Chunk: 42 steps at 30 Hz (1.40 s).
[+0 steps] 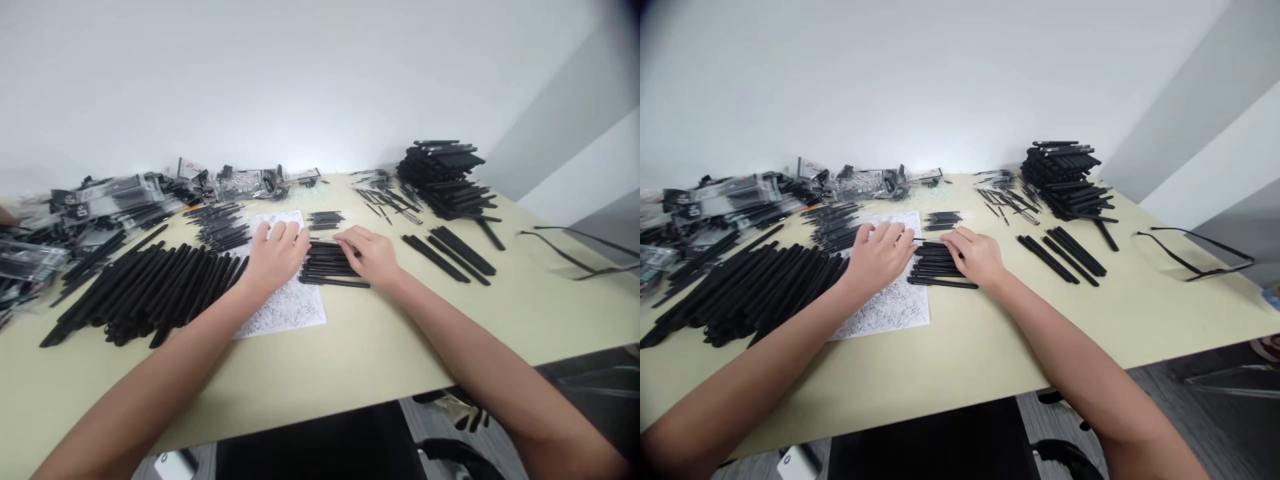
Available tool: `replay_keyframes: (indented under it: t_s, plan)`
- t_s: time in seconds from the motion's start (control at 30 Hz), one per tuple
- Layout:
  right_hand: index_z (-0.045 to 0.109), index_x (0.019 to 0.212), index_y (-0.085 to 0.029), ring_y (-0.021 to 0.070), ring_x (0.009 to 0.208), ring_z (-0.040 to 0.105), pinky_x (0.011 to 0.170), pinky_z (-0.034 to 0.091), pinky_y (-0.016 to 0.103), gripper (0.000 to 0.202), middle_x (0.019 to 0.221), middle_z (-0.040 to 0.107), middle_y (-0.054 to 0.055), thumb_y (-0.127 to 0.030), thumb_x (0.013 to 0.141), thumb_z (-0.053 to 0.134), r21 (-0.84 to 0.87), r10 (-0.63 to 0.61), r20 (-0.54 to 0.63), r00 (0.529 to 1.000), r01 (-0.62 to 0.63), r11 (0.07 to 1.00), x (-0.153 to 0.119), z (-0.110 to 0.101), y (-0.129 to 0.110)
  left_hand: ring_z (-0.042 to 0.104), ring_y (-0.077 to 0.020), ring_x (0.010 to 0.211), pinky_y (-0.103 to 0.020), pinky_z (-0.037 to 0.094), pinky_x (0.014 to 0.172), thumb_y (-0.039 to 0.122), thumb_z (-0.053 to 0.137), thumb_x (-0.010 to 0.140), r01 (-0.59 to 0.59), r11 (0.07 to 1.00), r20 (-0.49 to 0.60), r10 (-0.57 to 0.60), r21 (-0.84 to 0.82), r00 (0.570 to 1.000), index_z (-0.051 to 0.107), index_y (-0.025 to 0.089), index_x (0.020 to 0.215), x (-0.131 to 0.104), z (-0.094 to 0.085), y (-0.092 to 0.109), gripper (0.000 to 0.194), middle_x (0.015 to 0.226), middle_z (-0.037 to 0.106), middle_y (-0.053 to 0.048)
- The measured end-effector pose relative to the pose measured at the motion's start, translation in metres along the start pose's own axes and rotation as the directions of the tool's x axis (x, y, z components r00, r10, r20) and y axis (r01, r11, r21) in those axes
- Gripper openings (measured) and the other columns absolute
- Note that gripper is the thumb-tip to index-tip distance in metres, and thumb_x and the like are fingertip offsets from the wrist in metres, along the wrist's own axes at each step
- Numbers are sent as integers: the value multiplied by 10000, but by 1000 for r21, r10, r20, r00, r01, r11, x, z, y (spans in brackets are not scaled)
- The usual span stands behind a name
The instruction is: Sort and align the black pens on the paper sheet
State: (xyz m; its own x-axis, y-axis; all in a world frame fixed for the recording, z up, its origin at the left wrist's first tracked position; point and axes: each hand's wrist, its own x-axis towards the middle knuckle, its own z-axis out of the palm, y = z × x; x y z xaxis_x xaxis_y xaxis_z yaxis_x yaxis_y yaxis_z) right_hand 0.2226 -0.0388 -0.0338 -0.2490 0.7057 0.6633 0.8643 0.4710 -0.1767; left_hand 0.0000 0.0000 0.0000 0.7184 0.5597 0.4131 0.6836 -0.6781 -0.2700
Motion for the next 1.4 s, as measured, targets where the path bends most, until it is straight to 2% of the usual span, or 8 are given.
replay_keyframes:
  t_s: [0.1,0.23,0.4,0.5,0.6,0.73,1.0,1.4]
  plan:
    - [677,1010,-225,166,822,687,704,533,288,250,959,731,35,-251,972,431,11,-25,32,999,25,1000,0,1,1,555,-248,879,-399,311,809,218,287,997,13,999,15,-12,-52,1000,622,211,1023,-6,15,1,336,903,651,-97]
    - [653,1050,-226,163,824,681,695,522,284,231,990,727,39,-299,973,448,13,-15,52,999,15,1000,-1,1,-1,567,-231,834,-378,302,760,226,313,1005,51,998,-41,-52,-19,998,618,206,1012,-7,25,3,306,893,664,-77]
    - [522,1255,-217,183,760,655,579,488,307,419,1095,677,66,-467,919,525,-32,112,70,991,-110,993,-2,2,0,566,-217,745,-358,289,672,270,378,996,103,994,-130,-96,48,987,627,199,928,-7,36,4,267,807,648,-52]
    - [450,1297,-203,207,782,642,591,488,338,511,1126,636,87,-503,894,539,-20,192,103,976,-191,981,-1,3,2,578,-213,738,-357,307,670,268,384,993,111,991,-149,-98,76,984,625,198,965,-8,40,5,253,808,647,-39]
    - [408,1288,-180,256,933,618,738,506,393,482,1160,592,129,-459,908,506,22,168,104,980,-172,985,0,5,4,595,-218,772,-358,331,683,252,422,976,79,994,-122,-69,79,990,604,212,1106,-10,40,6,226,858,656,-44]
    - [384,1231,-168,299,1087,522,914,440,466,370,1203,532,162,-302,896,461,55,66,92,994,-71,996,-1,7,7,605,-215,787,-358,346,683,228,444,964,44,997,-83,-39,65,996,581,251,1179,-10,39,5,257,897,664,-43]
    - [345,1068,-215,282,986,465,830,372,460,257,1206,475,144,-150,825,400,15,92,154,984,-95,995,-3,11,7,599,-194,742,-344,346,659,198,416,970,2,996,-122,9,87,992,579,262,1174,-11,41,6,269,859,672,-32]
    - [327,1071,-231,260,996,473,798,343,398,260,1143,487,120,-88,856,356,20,25,85,996,-27,999,-5,17,8,591,-199,721,-348,337,645,202,437,958,-31,990,-171,54,135,984,569,255,1167,-12,43,4,252,846,669,-22]
